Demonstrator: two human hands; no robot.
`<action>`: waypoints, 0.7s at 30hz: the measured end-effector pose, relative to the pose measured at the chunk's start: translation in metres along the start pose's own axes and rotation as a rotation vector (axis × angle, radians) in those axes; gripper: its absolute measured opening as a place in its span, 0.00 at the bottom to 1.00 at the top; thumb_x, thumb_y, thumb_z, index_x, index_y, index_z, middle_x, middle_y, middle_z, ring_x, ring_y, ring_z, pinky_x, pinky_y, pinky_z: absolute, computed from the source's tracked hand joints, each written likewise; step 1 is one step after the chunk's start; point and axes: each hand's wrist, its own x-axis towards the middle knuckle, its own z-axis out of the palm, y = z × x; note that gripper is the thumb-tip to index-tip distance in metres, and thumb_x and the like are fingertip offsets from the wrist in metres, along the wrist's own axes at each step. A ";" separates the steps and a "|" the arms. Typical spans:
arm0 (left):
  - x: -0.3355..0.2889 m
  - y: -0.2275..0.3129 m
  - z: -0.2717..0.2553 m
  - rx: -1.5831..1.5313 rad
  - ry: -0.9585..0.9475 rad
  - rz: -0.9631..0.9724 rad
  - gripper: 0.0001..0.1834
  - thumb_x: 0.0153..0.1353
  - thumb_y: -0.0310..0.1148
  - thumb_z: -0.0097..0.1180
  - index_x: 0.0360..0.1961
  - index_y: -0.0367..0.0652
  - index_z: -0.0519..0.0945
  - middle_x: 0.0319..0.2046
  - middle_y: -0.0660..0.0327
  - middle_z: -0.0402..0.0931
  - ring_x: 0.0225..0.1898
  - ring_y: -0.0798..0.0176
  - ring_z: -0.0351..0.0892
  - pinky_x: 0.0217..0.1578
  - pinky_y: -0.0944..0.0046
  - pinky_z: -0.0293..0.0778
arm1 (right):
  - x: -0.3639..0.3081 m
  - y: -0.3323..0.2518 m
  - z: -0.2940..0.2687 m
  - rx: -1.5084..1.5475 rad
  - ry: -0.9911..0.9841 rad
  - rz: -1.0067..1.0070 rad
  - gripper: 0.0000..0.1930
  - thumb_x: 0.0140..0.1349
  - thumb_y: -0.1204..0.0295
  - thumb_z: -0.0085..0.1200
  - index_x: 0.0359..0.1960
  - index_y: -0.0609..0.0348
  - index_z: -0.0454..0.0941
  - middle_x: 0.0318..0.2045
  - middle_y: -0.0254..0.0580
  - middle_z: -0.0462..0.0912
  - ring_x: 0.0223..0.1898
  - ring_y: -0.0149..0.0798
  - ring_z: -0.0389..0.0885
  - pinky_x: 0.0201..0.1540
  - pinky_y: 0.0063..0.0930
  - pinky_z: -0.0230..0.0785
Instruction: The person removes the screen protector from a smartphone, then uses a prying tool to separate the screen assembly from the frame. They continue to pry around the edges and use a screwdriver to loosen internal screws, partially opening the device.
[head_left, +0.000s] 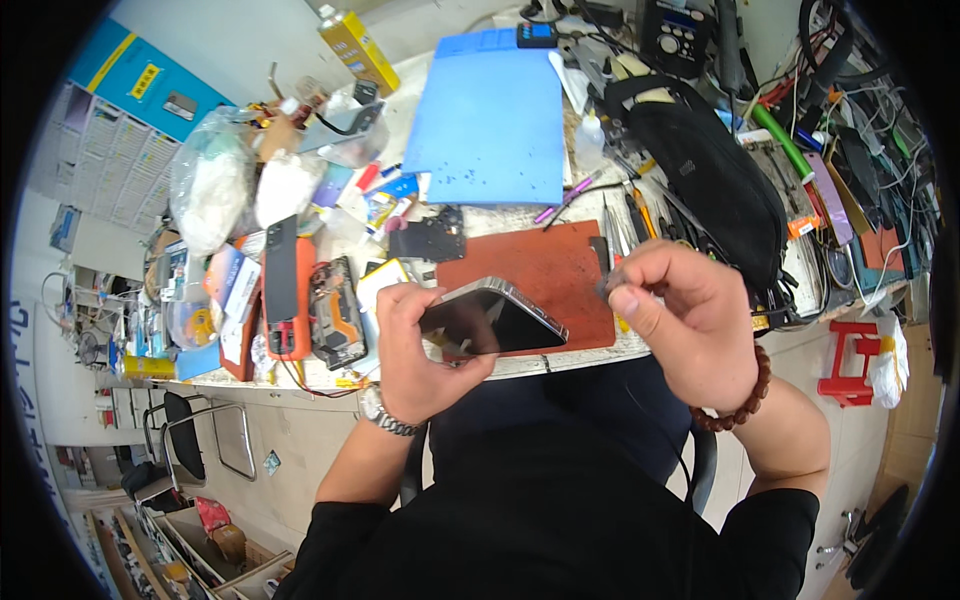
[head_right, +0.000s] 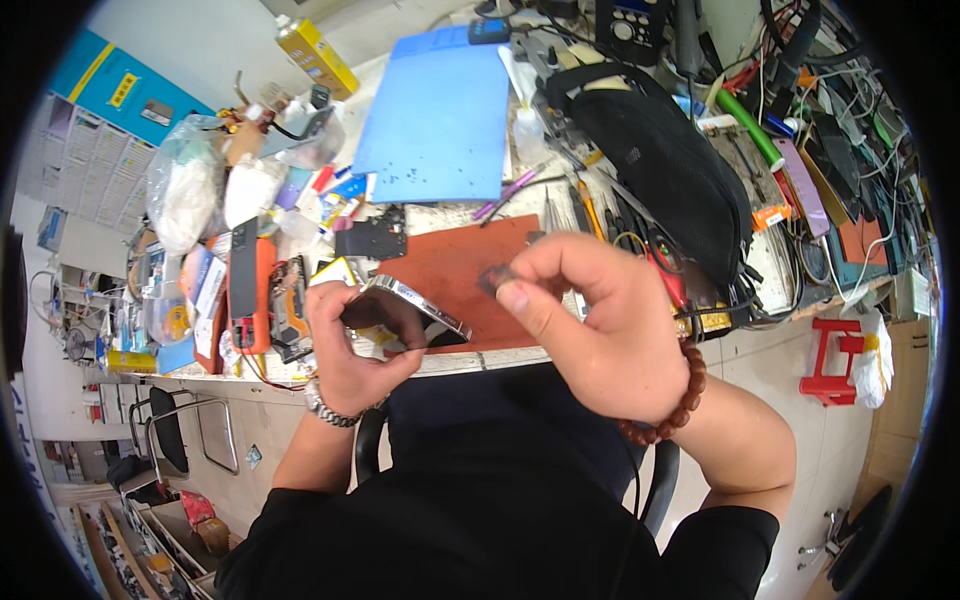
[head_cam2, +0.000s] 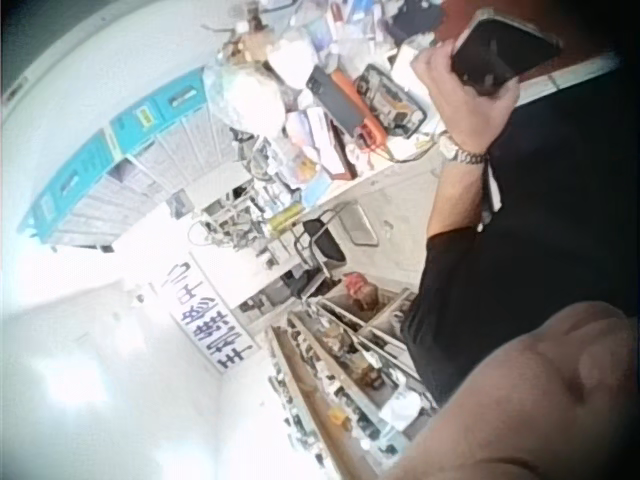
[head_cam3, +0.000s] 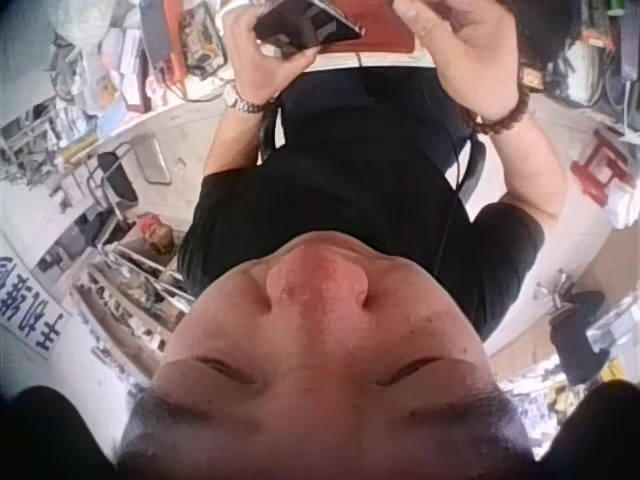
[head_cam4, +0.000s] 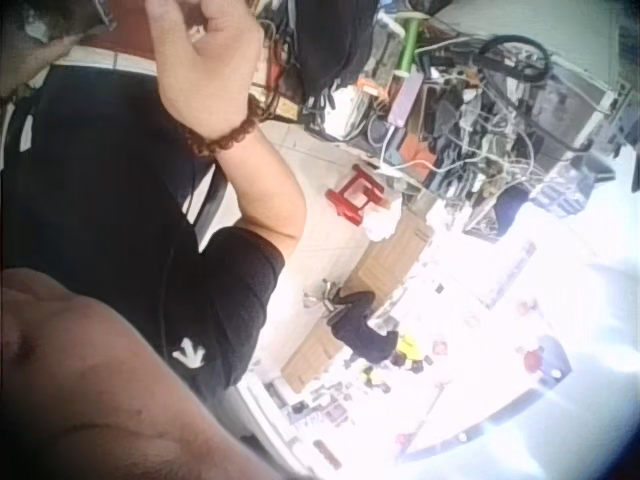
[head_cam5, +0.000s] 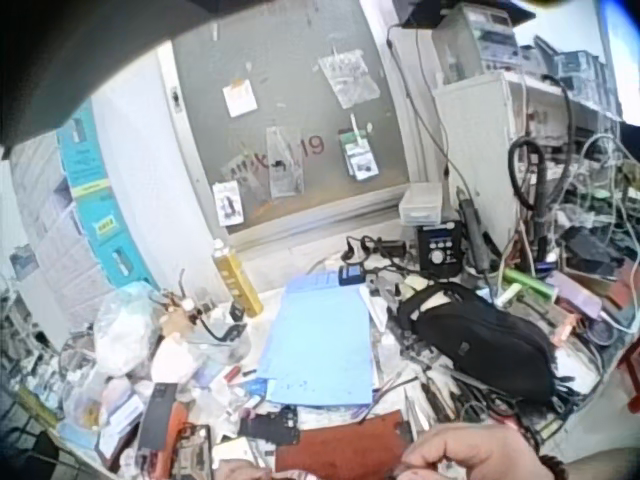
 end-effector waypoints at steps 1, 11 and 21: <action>-0.002 -0.001 0.005 -0.036 0.036 -0.021 0.46 0.38 0.27 0.81 0.62 0.43 0.72 0.49 0.54 0.73 0.51 0.49 0.73 0.52 0.52 0.74 | -0.002 -0.001 0.001 -0.068 -0.033 -0.024 0.02 0.76 0.79 0.61 0.44 0.66 0.82 0.43 0.39 0.84 0.44 0.29 0.80 0.52 0.27 0.73; -0.003 0.012 0.024 -0.232 0.194 -0.117 0.45 0.44 0.23 0.82 0.60 0.42 0.65 0.49 0.55 0.71 0.45 0.61 0.77 0.46 0.60 0.76 | -0.020 -0.012 0.022 -0.080 -0.135 -0.186 0.04 0.69 0.79 0.67 0.43 0.64 0.86 0.51 0.53 0.90 0.51 0.47 0.91 0.55 0.36 0.81; 0.003 0.029 0.029 -0.403 0.230 -0.144 0.43 0.48 0.20 0.82 0.60 0.40 0.64 0.50 0.56 0.70 0.45 0.65 0.82 0.40 0.67 0.82 | -0.012 -0.016 0.047 -0.377 -0.211 -0.430 0.09 0.60 0.80 0.72 0.41 0.60 0.87 0.55 0.52 0.88 0.44 0.51 0.86 0.51 0.41 0.79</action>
